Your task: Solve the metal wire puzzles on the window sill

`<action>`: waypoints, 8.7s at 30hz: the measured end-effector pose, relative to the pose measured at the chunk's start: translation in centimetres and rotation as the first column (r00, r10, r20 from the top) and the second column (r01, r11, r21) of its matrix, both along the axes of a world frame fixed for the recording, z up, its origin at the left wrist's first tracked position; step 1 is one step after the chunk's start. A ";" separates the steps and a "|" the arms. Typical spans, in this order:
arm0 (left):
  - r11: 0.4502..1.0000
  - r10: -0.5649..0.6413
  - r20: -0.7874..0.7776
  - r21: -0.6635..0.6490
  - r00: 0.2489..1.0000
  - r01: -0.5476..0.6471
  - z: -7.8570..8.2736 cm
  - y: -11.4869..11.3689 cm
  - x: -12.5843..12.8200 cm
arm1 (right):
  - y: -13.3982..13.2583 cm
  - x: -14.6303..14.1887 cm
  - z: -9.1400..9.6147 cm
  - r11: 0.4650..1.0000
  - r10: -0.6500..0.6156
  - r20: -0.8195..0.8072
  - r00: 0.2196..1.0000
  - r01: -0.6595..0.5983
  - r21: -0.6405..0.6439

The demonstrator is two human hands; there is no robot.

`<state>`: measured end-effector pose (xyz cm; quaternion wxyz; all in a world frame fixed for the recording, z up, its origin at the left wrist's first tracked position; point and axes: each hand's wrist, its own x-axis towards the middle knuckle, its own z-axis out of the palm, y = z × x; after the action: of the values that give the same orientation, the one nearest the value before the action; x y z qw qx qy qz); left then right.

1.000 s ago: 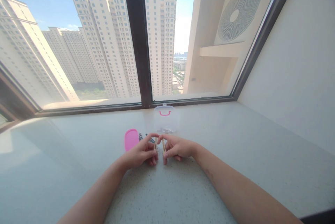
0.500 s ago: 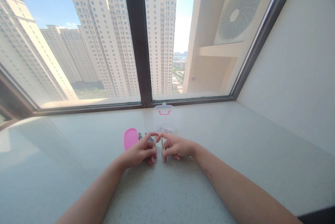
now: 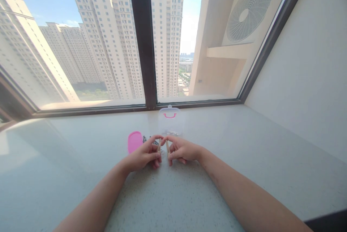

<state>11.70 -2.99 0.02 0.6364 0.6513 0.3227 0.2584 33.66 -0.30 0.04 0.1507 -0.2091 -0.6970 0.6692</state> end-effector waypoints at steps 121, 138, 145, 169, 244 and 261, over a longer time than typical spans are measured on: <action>0.995 0.095 -0.062 0.002 0.994 -0.095 1.0 0.0 0.2 | 0.5 0.1 -0.7 0.987 -0.077 -0.034 0.996 0.072 -0.142; 0.997 0.079 -0.048 0.026 0.996 -0.078 0.5 0.3 0.1 | 0.2 -0.1 -0.7 0.987 -0.127 -0.042 0.991 0.122 -0.107; 0.997 0.068 -0.028 0.030 0.997 -0.067 0.2 0.4 0.0 | 0.2 -0.1 -0.7 0.988 -0.126 -0.050 0.991 0.121 -0.093; 0.996 0.076 -0.035 0.053 0.996 -0.074 0.4 0.3 0.1 | 0.1 -0.1 -0.5 0.986 -0.143 -0.021 0.990 0.140 -0.093; 0.993 0.106 -0.044 -0.050 0.993 -0.108 0.5 0.4 0.1 | 0.4 -0.3 -1.1 0.983 -0.144 -0.022 0.989 0.140 -0.117; 0.989 0.129 -0.060 -0.065 0.990 -0.133 1.2 0.0 0.5 | 0.3 -0.5 -0.5 0.975 -0.157 0.035 0.987 0.161 -0.155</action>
<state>12.17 -2.94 1.20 0.6307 0.6135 0.3911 0.2700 33.18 -0.02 -0.48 0.1791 -0.2827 -0.6249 0.7054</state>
